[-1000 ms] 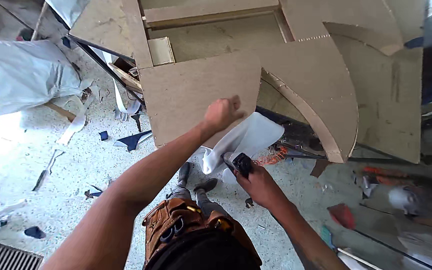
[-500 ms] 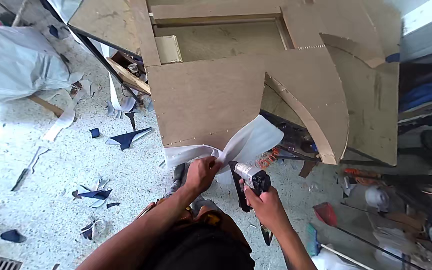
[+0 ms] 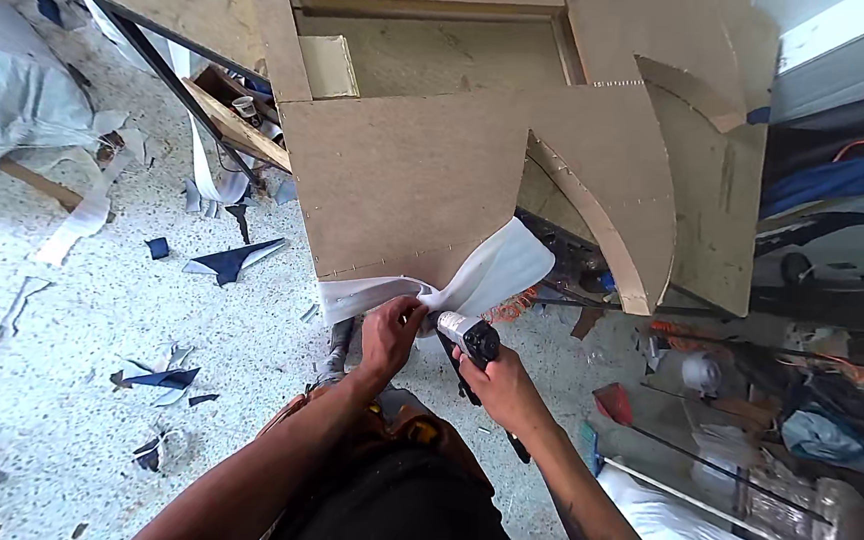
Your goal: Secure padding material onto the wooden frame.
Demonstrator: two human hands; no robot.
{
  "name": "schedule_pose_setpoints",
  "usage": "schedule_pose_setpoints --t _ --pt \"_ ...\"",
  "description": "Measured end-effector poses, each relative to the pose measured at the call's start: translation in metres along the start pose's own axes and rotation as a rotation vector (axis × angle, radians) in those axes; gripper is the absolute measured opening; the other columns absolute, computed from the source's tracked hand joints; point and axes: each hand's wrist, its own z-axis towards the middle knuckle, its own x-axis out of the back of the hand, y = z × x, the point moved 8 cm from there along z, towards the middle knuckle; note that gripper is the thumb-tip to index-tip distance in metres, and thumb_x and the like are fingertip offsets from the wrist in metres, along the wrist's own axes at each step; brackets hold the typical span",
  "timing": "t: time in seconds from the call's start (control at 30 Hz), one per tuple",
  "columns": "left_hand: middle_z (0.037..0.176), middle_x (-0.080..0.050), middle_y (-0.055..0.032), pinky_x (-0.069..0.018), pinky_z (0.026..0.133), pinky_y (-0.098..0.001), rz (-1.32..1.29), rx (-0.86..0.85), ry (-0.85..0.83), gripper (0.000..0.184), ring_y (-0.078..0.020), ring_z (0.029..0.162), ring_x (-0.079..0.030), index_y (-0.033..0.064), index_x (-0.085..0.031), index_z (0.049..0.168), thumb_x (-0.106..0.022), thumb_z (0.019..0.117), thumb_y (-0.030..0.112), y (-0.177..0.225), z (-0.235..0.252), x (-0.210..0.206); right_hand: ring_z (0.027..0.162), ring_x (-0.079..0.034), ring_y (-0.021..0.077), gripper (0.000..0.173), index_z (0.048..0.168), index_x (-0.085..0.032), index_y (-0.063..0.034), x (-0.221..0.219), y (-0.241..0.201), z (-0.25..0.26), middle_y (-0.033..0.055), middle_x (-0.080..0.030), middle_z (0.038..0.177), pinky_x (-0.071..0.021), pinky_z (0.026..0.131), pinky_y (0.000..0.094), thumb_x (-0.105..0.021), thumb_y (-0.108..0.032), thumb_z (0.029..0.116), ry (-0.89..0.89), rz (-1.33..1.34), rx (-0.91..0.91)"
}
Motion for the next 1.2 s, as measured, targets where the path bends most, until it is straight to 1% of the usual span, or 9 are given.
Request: schedule_pose_setpoints --t 0.27,0.43,0.67,0.73,0.83,0.93,1.07,1.13,1.2 --pt "0.079 -0.067 0.0095 -0.0575 0.062 -0.0379 0.074 -0.064 -0.116 0.029 -0.0082 0.065 -0.062 0.0266 -0.072 0.117 -0.067 0.0966 0.047 0.008 -0.004 0.001 0.055 -0.063 0.0189 0.020 0.115 -0.073 -0.0231 0.020 0.006 -0.009 0.0020 -0.066 0.069 -0.0579 0.052 0.0386 -0.063 -0.029 0.0982 0.092 0.296 0.042" --pt "0.082 -0.070 0.0083 -0.0588 0.058 -0.0331 -0.168 0.092 -0.110 0.028 -0.0080 0.063 -0.064 0.0212 -0.069 0.109 -0.076 0.0924 0.042 -0.006 0.001 0.002 0.058 -0.065 0.0115 0.017 0.111 -0.071 -0.0283 0.011 -0.025 0.007 -0.0060 -0.067 0.074 -0.0598 0.055 0.0381 -0.063 -0.035 0.0976 0.058 0.045 0.044" --pt "0.071 -0.068 0.0029 -0.0574 0.056 -0.0358 -0.300 0.272 -0.247 0.032 -0.0126 0.058 -0.064 0.0181 -0.070 0.094 -0.080 0.0881 0.047 -0.027 -0.006 -0.002 0.064 -0.064 0.0105 0.013 0.103 -0.068 -0.0266 0.013 -0.039 0.021 -0.0058 -0.065 0.077 -0.0578 0.059 0.0402 -0.061 -0.037 0.0972 0.030 -0.163 0.022" --pt "0.076 -0.072 0.0007 -0.0618 0.062 -0.0387 -0.343 0.326 -0.330 0.041 -0.0148 0.064 -0.069 0.0153 -0.070 0.101 -0.082 0.0840 0.051 -0.035 -0.007 -0.009 0.057 -0.064 0.0111 0.017 0.107 -0.070 -0.0279 0.019 -0.030 0.020 -0.0060 -0.067 0.071 -0.0590 0.055 0.0383 -0.061 -0.040 0.0981 0.012 -0.067 -0.004" --pt "0.095 -0.074 -0.0013 -0.0612 0.080 -0.0499 -0.221 0.457 -0.455 0.083 -0.0192 0.085 -0.072 0.0143 -0.060 0.127 -0.082 0.0696 0.071 -0.043 -0.012 -0.021 0.057 -0.067 0.0140 0.021 0.114 -0.071 -0.0268 0.031 -0.011 0.010 -0.0034 -0.068 0.071 -0.0618 0.057 0.0373 -0.062 -0.037 0.0986 0.048 0.091 -0.023" --pt "0.098 -0.074 -0.0026 -0.0597 0.082 -0.0563 -0.057 0.494 -0.491 0.100 -0.0227 0.088 -0.072 0.0162 -0.053 0.135 -0.078 0.0633 0.081 -0.049 -0.014 -0.040 0.056 -0.066 0.0159 0.020 0.114 -0.072 -0.0249 0.045 0.023 -0.003 -0.0012 -0.068 0.069 -0.0608 0.055 0.0371 -0.062 -0.034 0.0990 0.120 0.184 -0.057" --pt "0.097 -0.075 0.0000 -0.0615 0.085 -0.0508 0.015 0.441 -0.403 0.078 -0.0178 0.089 -0.074 0.0179 -0.060 0.130 -0.075 0.0761 0.073 -0.060 -0.010 -0.060 0.055 -0.065 0.0199 0.022 0.116 -0.072 -0.0207 0.068 0.084 -0.012 0.0028 -0.067 0.070 -0.0590 0.052 0.0389 -0.060 -0.030 0.0991 0.220 0.325 -0.125" --pt "0.094 -0.076 0.0032 -0.0641 0.085 -0.0412 -0.131 0.403 -0.330 0.055 -0.0121 0.085 -0.075 0.0156 -0.066 0.120 -0.080 0.0832 0.055 -0.062 -0.009 -0.073 0.054 -0.064 0.0214 0.024 0.117 -0.072 -0.0184 0.084 0.113 -0.013 0.0045 -0.067 0.070 -0.0580 0.051 0.0391 -0.060 -0.029 0.0990 0.291 0.382 -0.115" --pt "0.097 -0.078 -0.0015 -0.0654 0.088 -0.0399 -0.383 0.394 -0.259 0.037 -0.0159 0.088 -0.076 0.0075 -0.068 0.115 -0.081 0.0875 0.028 -0.065 -0.010 -0.087 0.055 -0.065 0.0219 0.026 0.119 -0.071 -0.0169 0.103 0.140 -0.008 0.0047 -0.068 0.071 -0.0588 0.051 0.0395 -0.060 -0.028 0.0990 0.352 0.430 -0.080"
